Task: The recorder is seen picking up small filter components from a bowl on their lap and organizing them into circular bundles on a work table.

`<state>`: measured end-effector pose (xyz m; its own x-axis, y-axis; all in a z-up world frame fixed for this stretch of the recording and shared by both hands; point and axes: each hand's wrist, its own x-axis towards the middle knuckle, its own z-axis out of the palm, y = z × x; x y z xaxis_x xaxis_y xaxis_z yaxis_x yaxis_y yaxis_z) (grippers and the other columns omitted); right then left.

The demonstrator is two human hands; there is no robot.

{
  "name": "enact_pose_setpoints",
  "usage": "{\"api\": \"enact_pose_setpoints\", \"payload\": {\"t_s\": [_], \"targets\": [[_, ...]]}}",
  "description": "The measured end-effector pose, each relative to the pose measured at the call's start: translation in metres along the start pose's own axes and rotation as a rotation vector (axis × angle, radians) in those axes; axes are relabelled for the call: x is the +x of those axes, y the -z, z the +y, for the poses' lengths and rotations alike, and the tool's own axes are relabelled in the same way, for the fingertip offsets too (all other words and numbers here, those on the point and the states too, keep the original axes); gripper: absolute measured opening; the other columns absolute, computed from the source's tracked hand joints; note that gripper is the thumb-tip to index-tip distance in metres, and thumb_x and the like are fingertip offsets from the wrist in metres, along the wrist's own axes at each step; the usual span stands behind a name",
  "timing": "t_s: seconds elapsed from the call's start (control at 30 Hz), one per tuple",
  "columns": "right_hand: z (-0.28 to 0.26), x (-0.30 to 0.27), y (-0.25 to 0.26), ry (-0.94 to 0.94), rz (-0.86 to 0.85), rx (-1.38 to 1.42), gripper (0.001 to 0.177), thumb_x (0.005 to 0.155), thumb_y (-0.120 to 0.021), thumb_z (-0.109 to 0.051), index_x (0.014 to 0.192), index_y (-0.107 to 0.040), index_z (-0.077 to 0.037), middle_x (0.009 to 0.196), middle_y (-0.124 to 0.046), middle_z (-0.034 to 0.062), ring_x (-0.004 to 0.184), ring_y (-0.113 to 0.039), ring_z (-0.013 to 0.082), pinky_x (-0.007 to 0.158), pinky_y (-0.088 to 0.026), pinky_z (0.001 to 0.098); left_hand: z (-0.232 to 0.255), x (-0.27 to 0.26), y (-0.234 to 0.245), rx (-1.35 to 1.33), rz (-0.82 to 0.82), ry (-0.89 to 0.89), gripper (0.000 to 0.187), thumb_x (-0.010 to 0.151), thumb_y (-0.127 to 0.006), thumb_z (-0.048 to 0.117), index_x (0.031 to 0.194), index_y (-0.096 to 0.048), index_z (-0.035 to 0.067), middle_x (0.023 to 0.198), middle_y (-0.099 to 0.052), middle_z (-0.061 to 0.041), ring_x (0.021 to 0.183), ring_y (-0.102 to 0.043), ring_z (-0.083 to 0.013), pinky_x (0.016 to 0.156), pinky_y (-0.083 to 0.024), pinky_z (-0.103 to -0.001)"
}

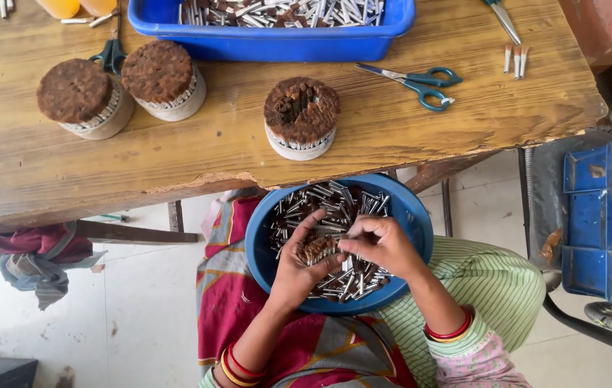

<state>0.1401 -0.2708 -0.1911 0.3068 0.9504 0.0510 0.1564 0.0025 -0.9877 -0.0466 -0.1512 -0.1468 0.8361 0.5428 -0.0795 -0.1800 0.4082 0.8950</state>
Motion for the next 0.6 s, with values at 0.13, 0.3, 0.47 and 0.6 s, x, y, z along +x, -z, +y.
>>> {"api": "enact_pose_setpoints", "payload": {"t_s": [0.13,0.3,0.47,0.6], "targets": [[-0.035,0.003,-0.017,-0.019,0.053,-0.019,0.017,0.084,-0.083,-0.012,0.098,-0.080,-0.003,0.076,-0.066,-0.0032,0.068,-0.055,0.0034,0.060,-0.047,0.0213,0.004,-0.005,-0.002,-0.019,0.064,0.108,0.078,0.082,-0.076,-0.008,0.151,-0.043,0.006,0.111,-0.072,-0.008,0.098,-0.070,-0.0148,0.082,-0.063,-0.029],[-0.035,0.011,-0.002,-0.113,0.230,0.213,0.009,0.093,-0.072,-0.010,0.094,-0.076,-0.002,0.078,-0.072,-0.0027,0.062,-0.053,0.0048,0.055,-0.043,0.0212,0.013,0.000,-0.006,0.053,0.128,0.217,0.070,0.079,-0.075,-0.010,0.143,-0.051,0.005,0.107,-0.071,-0.007,0.089,-0.069,-0.0148,0.071,-0.064,-0.031],[0.009,0.003,0.000,0.060,0.114,0.273,0.013,0.103,-0.073,-0.012,0.098,-0.073,0.000,0.084,-0.065,-0.0023,0.073,-0.054,0.0067,0.066,-0.044,0.0219,0.012,0.004,-0.004,-0.036,0.157,0.218,0.076,0.079,-0.075,-0.008,0.147,-0.047,0.010,0.108,-0.072,-0.010,0.092,-0.071,-0.0161,0.074,-0.063,-0.031],[-0.031,0.006,-0.018,-0.068,-0.009,0.052,0.014,0.091,-0.078,-0.012,0.098,-0.074,0.000,0.082,-0.072,-0.0010,0.074,-0.062,0.0062,0.066,-0.053,0.0246,0.011,0.003,-0.004,-0.052,0.099,0.163,0.076,0.082,-0.072,-0.010,0.150,-0.043,0.008,0.111,-0.072,-0.008,0.093,-0.071,-0.0158,0.077,-0.064,-0.030]]}}
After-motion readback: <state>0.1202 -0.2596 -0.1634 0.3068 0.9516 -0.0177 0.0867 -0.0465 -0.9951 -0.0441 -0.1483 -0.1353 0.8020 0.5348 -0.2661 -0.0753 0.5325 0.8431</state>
